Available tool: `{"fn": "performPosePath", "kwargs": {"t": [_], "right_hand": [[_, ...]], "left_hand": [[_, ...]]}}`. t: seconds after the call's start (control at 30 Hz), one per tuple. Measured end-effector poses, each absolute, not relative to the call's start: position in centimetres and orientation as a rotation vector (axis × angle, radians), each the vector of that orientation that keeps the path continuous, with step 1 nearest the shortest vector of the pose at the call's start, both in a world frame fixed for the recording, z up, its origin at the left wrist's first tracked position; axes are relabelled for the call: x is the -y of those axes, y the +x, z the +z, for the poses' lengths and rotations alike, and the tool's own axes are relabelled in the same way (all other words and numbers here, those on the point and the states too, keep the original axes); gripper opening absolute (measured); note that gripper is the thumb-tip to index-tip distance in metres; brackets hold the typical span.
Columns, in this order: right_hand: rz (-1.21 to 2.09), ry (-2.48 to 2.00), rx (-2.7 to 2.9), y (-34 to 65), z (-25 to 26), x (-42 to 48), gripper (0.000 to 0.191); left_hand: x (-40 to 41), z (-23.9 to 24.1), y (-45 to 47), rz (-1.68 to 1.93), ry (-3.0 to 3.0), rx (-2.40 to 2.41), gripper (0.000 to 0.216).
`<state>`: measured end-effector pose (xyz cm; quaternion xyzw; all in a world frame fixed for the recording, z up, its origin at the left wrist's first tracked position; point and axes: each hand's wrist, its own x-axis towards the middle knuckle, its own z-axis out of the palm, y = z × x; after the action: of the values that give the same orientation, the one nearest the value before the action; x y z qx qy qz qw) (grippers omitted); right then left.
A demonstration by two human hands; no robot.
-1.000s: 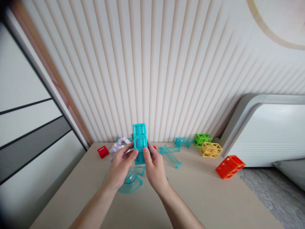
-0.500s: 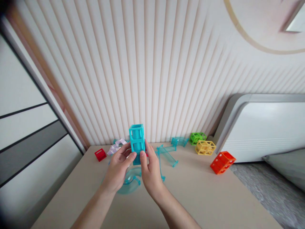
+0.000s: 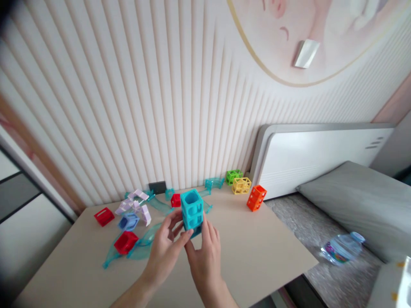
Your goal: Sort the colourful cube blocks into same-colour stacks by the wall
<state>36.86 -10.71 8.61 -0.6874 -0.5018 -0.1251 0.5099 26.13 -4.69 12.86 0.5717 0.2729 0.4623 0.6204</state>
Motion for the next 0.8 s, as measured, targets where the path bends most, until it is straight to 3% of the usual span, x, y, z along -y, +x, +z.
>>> {"fn": "performPosePath", "kwargs": {"t": [0.23,0.37,0.47,0.57,0.63,0.8], "right_hand": [[-0.313,-1.729,1.124,38.4,6.3,13.8,0.038],[-0.159,-1.742,1.235,40.4,6.5,15.3,0.053],[-0.022,-1.708,1.370,45.1,6.5,16.3,0.075],[-0.160,-1.856,1.049,52.4,5.6,16.6,0.057],[-0.222,-2.176,0.814,57.5,4.7,16.1,0.063],[-0.093,-2.386,0.820,64.3,3.2,13.2,0.069]], "left_hand": [[8.0,10.8,28.9,1.042,1.225,-0.661,0.044],[8.5,9.8,29.9,1.055,1.212,-0.666,0.046],[8.4,8.7,30.0,1.040,1.186,-0.679,0.049],[8.2,7.7,30.0,0.995,1.174,-0.692,0.051],[8.1,7.4,30.1,0.959,1.195,-0.686,0.050],[8.2,7.3,30.8,0.927,1.252,-0.669,0.048]]}}
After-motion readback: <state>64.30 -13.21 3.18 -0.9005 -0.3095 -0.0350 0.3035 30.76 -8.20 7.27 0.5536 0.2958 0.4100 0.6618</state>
